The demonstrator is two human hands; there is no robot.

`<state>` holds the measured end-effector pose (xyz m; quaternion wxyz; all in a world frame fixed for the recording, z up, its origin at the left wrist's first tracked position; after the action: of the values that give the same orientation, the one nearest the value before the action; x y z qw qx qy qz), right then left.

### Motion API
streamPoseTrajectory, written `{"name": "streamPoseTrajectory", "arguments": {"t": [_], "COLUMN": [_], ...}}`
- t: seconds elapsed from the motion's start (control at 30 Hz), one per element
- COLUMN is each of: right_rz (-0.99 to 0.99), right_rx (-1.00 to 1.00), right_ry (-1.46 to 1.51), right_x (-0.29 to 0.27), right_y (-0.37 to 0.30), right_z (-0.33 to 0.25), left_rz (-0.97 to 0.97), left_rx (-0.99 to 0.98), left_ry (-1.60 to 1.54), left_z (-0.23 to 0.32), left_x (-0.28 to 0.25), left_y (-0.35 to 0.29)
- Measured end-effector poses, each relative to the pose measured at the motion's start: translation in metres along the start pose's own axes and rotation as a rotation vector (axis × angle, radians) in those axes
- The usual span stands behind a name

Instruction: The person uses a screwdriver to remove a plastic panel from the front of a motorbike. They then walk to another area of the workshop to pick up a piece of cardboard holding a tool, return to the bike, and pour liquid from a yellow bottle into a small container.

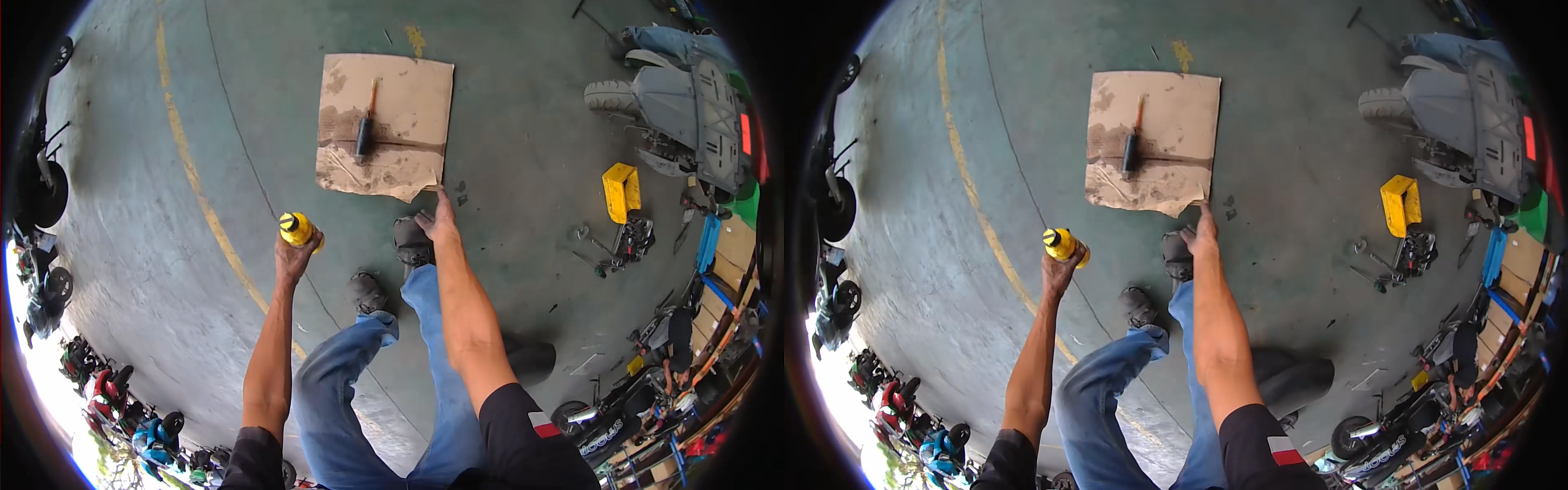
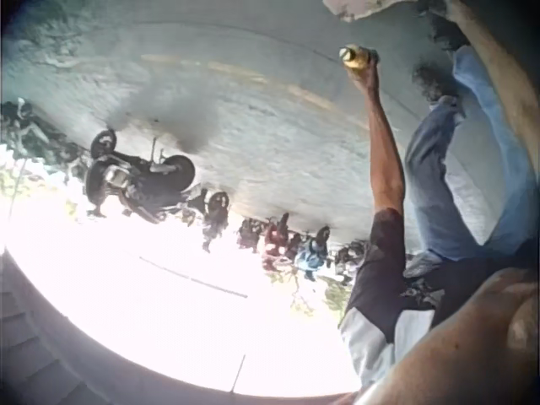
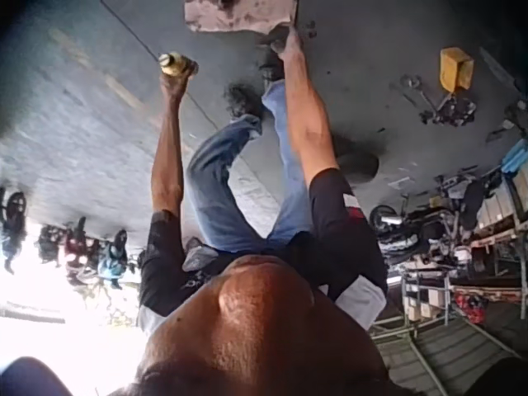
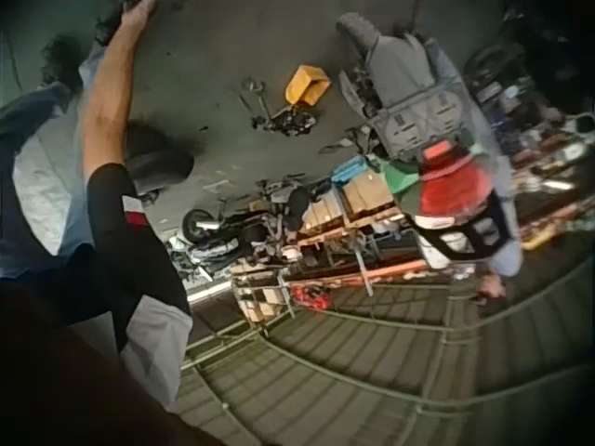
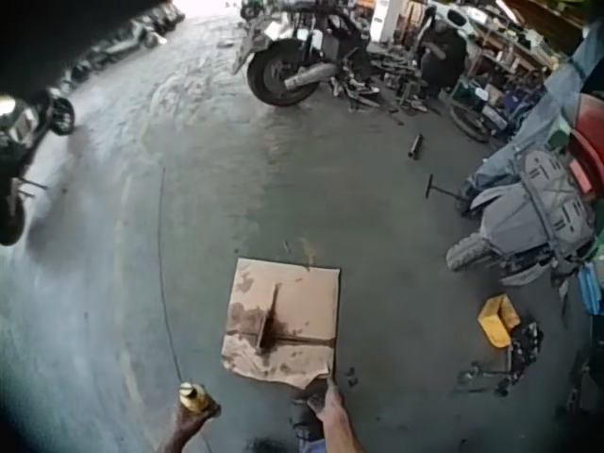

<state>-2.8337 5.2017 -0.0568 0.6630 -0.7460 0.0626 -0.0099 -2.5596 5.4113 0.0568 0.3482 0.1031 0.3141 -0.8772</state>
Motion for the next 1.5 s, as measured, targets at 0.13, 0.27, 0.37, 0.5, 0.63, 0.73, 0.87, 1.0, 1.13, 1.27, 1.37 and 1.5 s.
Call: {"name": "streamPoseTrajectory", "arguments": {"t": [0.13,0.27,0.37,0.5,0.63,0.73,0.87,1.0,1.13,1.27,1.37,1.5], "right_rz": [-0.106,-0.056,-0.06,-0.108,-0.18,-0.325,-0.324,-0.31,-0.349,-0.387,-0.35,-0.365], "right_rx": [0.049,-0.105,-0.22,-0.228,-0.485,-0.516,-0.547,-0.557,-0.548,-0.493,-0.492,-0.538], "right_ry": [0.22,0.331,0.497,0.55,0.638,0.529,0.449,0.385,0.329,0.364,0.367,0.327], "right_x": [0.035,0.059,0.072,0.069,0.026,0.006,-0.017,-0.025,-0.025,-0.029,-0.037,-0.057], "right_y": [0.051,0.085,0.096,0.076,0.077,0.083,0.099,0.085,0.046,-0.028,-0.113,-0.226], "right_z": [0.041,0.054,0.046,0.035,0.005,-0.002,-0.014,-0.022,-0.039,-0.055,-0.064,-0.072], "left_rz": [-0.074,-0.155,-0.135,-0.136,-0.072,-0.038,-0.038,-0.044,0.026,0.064,0.01,0.07], "left_rx": [0.033,-0.012,-0.019,-0.073,-0.058,-0.016,-0.021,-0.058,-0.018,-0.059,-0.103,0.056], "left_ry": [-0.136,-0.24,-0.2,-0.18,-0.225,-0.257,-0.256,-0.236,-0.241,-0.266,-0.221,-0.117], "left_z": [0.006,0.022,0.015,0.007,0.002,-0.008,-0.005,-0.003,0.017,0.07,0.139,0.221], "left_x": [0.074,0.096,0.087,0.048,0.046,0.045,0.053,0.047,0.024,-0.015,-0.052,-0.105], "left_y": [0.037,0.04,0.034,0.025,0.02,0.019,0.02,0.006,-0.02,-0.07,-0.113,-0.167]}}
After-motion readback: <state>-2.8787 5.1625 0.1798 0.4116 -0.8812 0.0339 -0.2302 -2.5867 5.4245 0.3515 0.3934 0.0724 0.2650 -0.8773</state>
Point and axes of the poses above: each hand's wrist, its own y-axis towards the middle knuckle, its own x-axis out of the palm, z = x × y, the point moved 3 cm from there along y, towards the middle knuckle, and after that the axes turned 10 degrees about -y, right-handed, at the moved point
